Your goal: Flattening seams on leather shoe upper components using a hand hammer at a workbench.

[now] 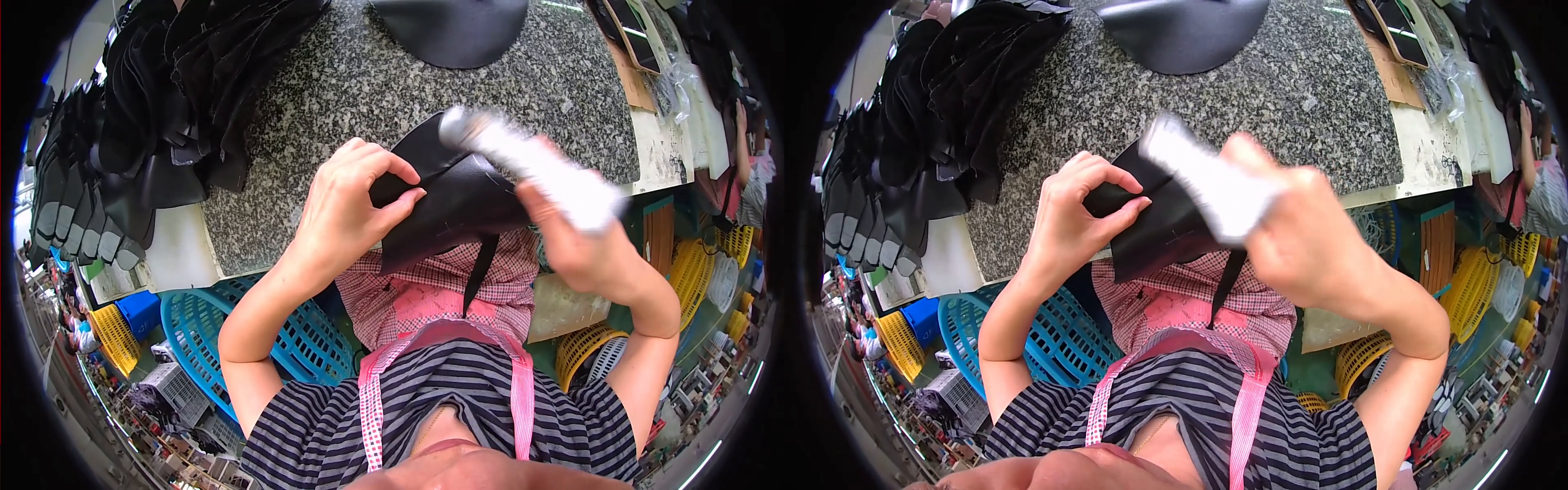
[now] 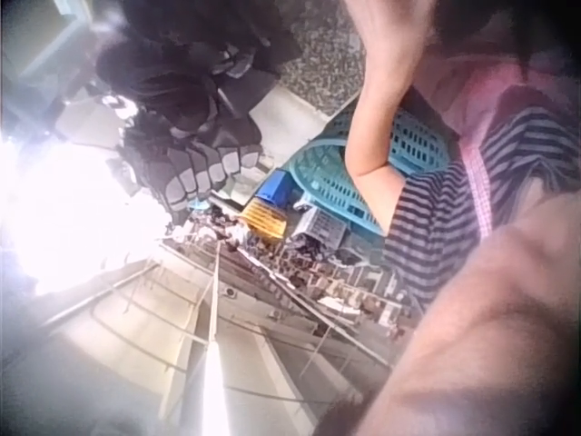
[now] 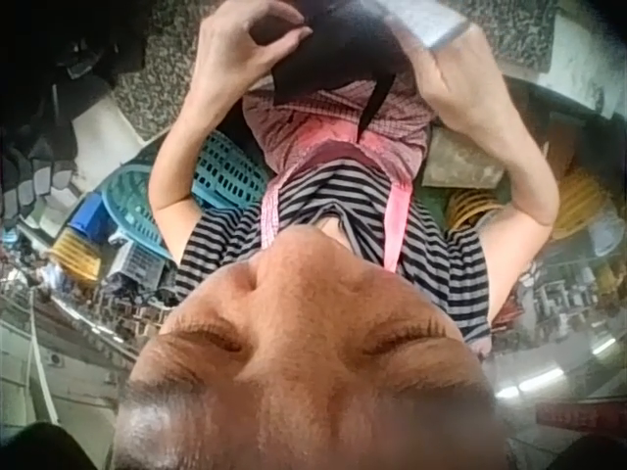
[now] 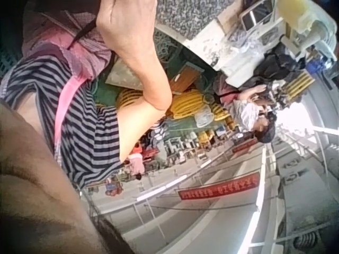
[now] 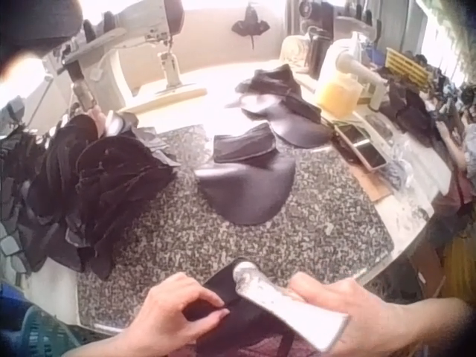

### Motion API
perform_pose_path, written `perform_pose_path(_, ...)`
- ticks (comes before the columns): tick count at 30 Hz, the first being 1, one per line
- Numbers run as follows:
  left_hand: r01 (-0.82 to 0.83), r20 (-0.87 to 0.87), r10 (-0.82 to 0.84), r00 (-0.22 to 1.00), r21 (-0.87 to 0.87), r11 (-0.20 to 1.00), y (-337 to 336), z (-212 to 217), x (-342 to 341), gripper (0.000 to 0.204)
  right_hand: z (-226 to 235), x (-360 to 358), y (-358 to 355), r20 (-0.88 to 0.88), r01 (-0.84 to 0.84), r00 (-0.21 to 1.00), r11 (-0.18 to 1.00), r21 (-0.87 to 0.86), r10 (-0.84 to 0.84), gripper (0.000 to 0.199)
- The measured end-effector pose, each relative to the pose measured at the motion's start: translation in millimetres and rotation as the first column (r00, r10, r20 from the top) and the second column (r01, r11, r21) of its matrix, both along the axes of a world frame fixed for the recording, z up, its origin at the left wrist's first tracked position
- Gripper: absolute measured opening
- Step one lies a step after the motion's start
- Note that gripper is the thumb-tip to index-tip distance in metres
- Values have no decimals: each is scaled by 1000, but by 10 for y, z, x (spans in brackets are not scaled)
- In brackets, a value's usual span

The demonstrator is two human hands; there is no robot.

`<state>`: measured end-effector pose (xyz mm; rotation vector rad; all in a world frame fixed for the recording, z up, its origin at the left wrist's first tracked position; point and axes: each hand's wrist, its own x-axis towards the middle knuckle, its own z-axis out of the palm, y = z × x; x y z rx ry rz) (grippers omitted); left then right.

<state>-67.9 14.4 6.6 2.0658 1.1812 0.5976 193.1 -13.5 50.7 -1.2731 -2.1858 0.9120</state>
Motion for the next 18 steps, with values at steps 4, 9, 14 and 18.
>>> perform_pose_path(4, 4, -6, -4, 1000, -20, 1000, -5, -11, -17, 18, 34, -27, 14, 61, -18, 998, 983, -181, 30, 13)
perform_pose_path(9, 3, -17, -4, 1000, -32, 999, -17, 13, 10, 17, -13, -46, -61, 106, -17, 993, 967, -253, 46, 17)
perform_pose_path(14, 81, 4, -82, 997, 117, 990, -83, -47, -144, 18, -125, -64, -70, 36, 2, 999, 956, -295, 9, 18)
perform_pose_path(18, 74, -32, -69, 997, 181, 981, -100, -29, -120, 18, -242, -28, -129, 9, -18, 1000, 977, -214, 20, 12)
